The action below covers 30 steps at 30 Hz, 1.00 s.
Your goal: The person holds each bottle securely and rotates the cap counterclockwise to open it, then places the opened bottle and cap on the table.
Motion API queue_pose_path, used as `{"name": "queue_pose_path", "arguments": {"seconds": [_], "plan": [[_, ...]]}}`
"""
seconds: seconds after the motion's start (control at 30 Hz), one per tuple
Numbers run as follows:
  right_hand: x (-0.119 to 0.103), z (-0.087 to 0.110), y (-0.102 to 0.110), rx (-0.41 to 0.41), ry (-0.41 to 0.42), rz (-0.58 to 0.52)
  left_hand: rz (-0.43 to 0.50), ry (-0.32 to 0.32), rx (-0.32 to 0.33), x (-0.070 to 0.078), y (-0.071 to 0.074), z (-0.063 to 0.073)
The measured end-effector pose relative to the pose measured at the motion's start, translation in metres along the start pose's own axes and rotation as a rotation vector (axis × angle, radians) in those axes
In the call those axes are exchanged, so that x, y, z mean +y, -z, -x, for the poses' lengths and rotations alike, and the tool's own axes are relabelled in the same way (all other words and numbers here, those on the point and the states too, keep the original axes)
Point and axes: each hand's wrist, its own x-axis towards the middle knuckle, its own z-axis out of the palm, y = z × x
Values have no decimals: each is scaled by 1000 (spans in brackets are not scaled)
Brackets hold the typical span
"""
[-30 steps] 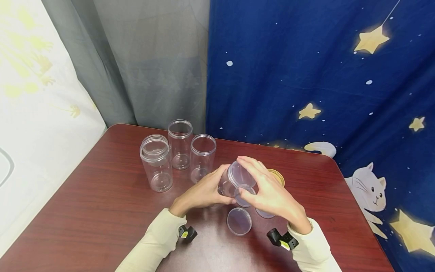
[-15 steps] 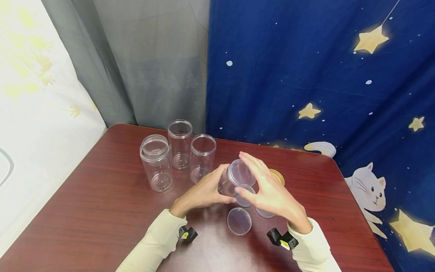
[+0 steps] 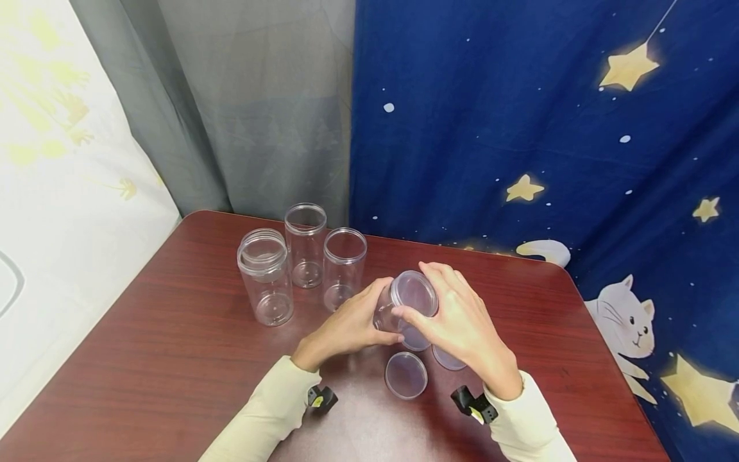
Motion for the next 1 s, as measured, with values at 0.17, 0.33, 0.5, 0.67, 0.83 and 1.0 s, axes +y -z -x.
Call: {"name": "queue_pose_path", "arguments": {"seconds": [0.17, 0.33, 0.5, 0.67, 0.83, 1.0], "plan": [[-2, 0, 0, -10, -21, 0, 0, 8, 3, 0, 0, 0], [-3, 0, -1, -10, -4, -1, -3, 8, -3, -1, 0, 0], [-4, 0, -2, -27, 5, 20, 10, 1, 0, -2, -1, 0], [-3, 0, -4, -40, 20, 15, 20, -5, 0, -4, -1, 0], [-2, -1, -4, -42, 41, -3, 26, -7, -1, -4, -1, 1], [-2, 0, -3, -53, 58, -17, 25, -4, -10, -4, -1, 1]]}}
